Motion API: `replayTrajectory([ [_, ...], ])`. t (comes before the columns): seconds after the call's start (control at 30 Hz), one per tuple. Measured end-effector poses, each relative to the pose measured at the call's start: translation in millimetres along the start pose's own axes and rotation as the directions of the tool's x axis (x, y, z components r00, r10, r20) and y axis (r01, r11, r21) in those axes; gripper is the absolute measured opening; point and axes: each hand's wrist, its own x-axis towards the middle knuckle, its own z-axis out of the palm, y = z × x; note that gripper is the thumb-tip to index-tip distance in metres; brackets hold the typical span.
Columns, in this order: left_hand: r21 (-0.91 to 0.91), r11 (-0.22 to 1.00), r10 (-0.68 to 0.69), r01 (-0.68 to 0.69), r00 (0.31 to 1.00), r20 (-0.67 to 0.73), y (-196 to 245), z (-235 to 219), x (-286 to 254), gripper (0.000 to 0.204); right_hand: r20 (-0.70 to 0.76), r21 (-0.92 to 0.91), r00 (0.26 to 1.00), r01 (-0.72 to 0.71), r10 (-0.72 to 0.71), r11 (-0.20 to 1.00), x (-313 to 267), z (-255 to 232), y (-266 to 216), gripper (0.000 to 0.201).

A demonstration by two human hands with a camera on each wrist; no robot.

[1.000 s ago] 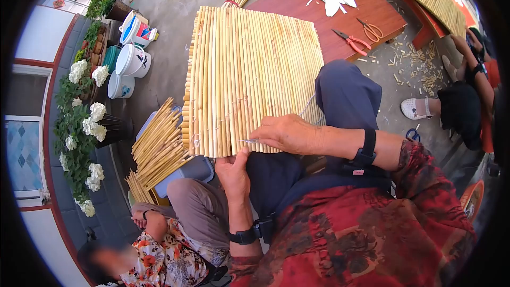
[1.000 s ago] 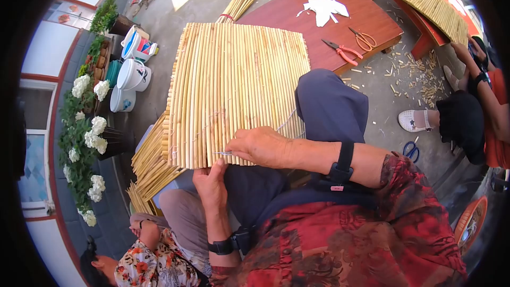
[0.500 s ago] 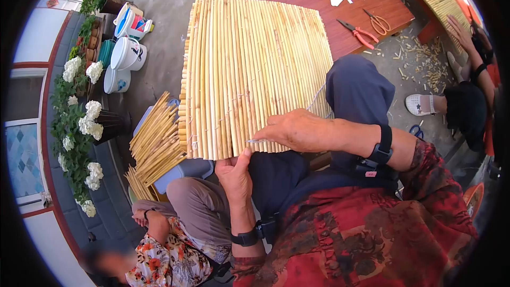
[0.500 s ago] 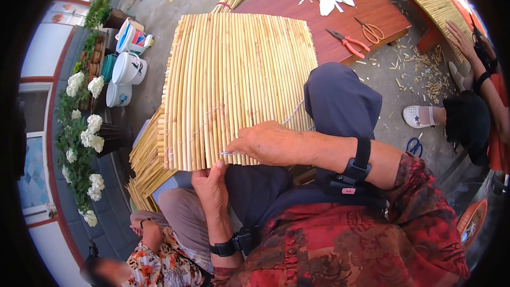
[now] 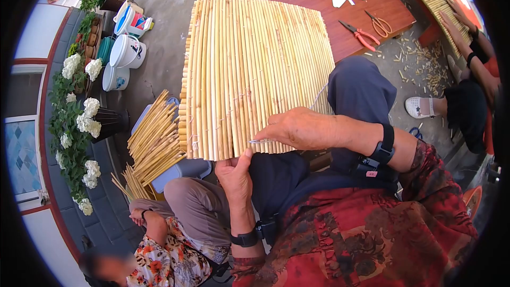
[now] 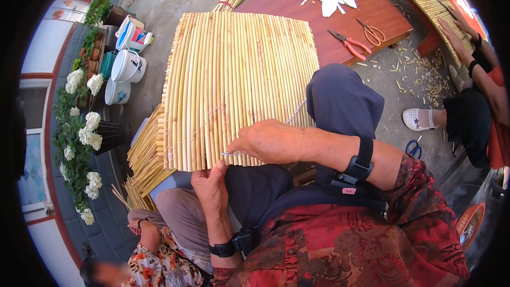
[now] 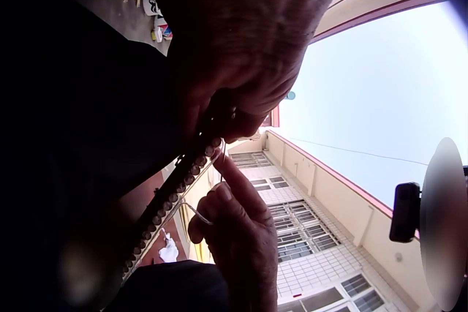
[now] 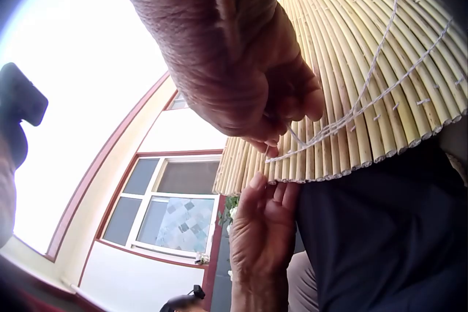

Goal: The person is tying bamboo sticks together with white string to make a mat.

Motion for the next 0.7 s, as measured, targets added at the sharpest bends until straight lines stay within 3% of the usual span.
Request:
replayTrajectory([
  [0.27,0.009,1.000,0.015,-0.015,1.000,0.002,-1,1,0,0.041,0.007,0.008,1.000,-0.011,0.011,1.000,2,-9,-4,0.026],
  [0.43,0.031,0.998,0.055,-0.055,0.998,-0.006,-2,4,-2,0.037,0.006,-0.090,1.000,0.015,-0.014,0.996,9,-16,-11,0.021],
  [0.6,0.246,0.963,0.106,-0.107,0.994,0.017,5,9,-8,0.029,0.130,-0.188,0.991,0.020,0.005,0.982,9,-26,-25,0.025],
  [0.7,0.216,0.966,0.131,-0.142,0.989,0.065,11,18,-10,0.028,0.108,-0.224,0.994,0.017,0.008,0.975,5,-29,-32,0.026],
])
